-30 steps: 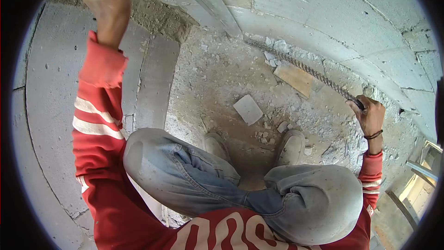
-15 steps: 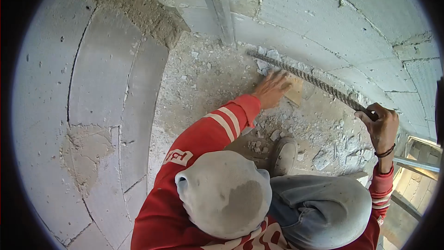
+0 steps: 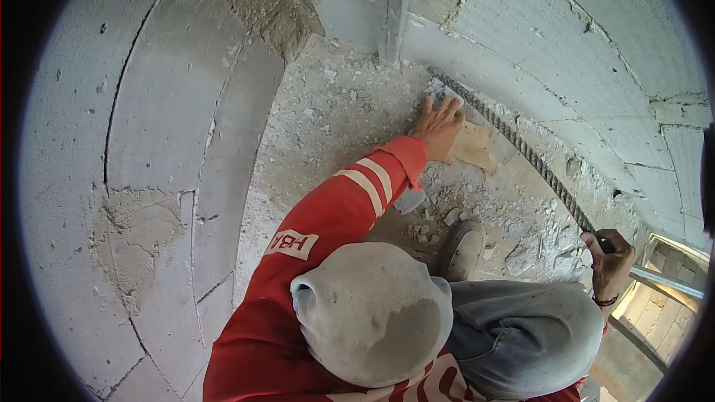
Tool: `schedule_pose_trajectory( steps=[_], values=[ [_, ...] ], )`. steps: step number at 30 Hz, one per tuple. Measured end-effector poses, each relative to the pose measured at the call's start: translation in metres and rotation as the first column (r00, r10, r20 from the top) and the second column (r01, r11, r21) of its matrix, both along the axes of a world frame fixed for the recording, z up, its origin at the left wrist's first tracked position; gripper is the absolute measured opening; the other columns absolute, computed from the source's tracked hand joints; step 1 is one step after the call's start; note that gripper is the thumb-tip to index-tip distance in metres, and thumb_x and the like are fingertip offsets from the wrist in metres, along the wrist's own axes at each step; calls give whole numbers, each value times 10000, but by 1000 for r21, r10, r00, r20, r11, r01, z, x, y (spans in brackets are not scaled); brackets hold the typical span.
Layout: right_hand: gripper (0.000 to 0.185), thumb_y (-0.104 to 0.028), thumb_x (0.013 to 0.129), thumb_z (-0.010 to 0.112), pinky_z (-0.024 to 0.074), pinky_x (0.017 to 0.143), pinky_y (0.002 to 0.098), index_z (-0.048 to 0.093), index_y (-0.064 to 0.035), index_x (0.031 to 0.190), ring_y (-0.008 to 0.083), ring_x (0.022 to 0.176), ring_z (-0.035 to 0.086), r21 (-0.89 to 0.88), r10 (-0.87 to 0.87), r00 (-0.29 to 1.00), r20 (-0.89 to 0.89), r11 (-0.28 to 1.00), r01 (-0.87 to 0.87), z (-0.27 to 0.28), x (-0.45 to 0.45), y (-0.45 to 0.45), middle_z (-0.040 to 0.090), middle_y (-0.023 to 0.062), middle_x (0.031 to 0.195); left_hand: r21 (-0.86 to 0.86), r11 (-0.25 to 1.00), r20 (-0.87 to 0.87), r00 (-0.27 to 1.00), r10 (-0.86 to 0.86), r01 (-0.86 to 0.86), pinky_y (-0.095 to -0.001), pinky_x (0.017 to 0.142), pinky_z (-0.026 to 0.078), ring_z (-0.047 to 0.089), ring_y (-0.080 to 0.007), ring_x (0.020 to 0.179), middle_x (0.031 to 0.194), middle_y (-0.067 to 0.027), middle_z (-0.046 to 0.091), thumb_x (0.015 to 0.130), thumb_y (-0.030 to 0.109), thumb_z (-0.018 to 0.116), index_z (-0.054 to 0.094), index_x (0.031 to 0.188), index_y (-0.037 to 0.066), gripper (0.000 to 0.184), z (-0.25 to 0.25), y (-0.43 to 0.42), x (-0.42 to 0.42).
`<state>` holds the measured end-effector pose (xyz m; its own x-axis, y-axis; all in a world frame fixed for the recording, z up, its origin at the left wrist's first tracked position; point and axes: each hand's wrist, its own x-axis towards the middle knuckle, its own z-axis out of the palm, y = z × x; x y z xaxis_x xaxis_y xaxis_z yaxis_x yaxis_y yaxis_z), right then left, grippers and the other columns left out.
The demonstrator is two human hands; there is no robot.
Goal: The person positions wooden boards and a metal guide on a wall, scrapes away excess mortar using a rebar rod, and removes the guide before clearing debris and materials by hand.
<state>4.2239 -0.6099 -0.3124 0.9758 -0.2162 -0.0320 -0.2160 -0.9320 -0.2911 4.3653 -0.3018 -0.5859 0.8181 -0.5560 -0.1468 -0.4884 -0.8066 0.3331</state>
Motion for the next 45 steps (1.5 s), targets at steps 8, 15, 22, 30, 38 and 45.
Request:
schedule_pose_trajectory(
  steps=[8, 15, 22, 30, 38, 45],
  values=[
    [321, -238, 748, 881, 290, 481, 263, 677, 9, 770, 59, 543, 394, 38, -98, 993, -66, 994, 101, 2, -10, -1, 537, -11, 568, -33, 943, 233, 915, 329, -331, -586, 975, 337, 410, -347, 1297, 1372, -159, 471, 549, 415, 903, 572, 1301, 16, 913, 1, 65, -18],
    [278, -199, 782, 858, 243, 472, 258, 684, 18, 777, 46, 527, 358, 162, -54, 992, -115, 984, 72, -14, -7, 8, 500, -33, 559, -91, 844, 109, 837, 536, -529, -574, 1014, 326, 420, -343, 1282, 1353, -144, 483, 581, 371, 887, 520, 1395, 112, 930, 21, 99, -48],
    [255, -174, 797, 843, 239, 466, 263, 685, 24, 768, 47, 516, 354, 219, -133, 975, -181, 960, 172, -30, -11, 4, 492, -33, 548, -248, 967, 7, 998, -61, 61, -535, 1082, 307, 393, -350, 1321, 1378, -117, 458, 604, 326, 878, 476, 1441, 202, 937, 26, 120, -133],
    [257, -173, 800, 841, 236, 465, 255, 674, 18, 761, 41, 510, 357, 247, -72, 989, -132, 963, 103, -26, -11, 7, 483, -37, 544, -258, 966, -140, 990, -20, -17, -477, 1071, 378, 422, -378, 1292, 1341, -180, 455, 623, 282, 876, 564, 1343, 87, 809, 21, 106, -97],
    [234, -157, 818, 816, 276, 473, 247, 681, 28, 774, 45, 519, 406, 261, 78, 991, -112, 964, -46, 9, 13, 20, 533, -16, 573, -346, 868, 91, 908, 409, -356, -475, 1029, 400, 472, -385, 1171, 1236, -178, 481, 622, 280, 871, 551, 1359, 79, 829, 24, 103, -48],
    [237, -160, 835, 783, 321, 480, 268, 686, 45, 766, 85, 493, 436, 135, 191, 952, -238, 978, -162, 16, 49, 55, 562, 58, 552, -334, 868, 109, 899, 424, -369, -580, 1079, 324, 374, -387, 1340, 1435, -160, 401, 666, 306, 868, 486, 1452, 250, 875, 7, 109, -74]
  ],
)
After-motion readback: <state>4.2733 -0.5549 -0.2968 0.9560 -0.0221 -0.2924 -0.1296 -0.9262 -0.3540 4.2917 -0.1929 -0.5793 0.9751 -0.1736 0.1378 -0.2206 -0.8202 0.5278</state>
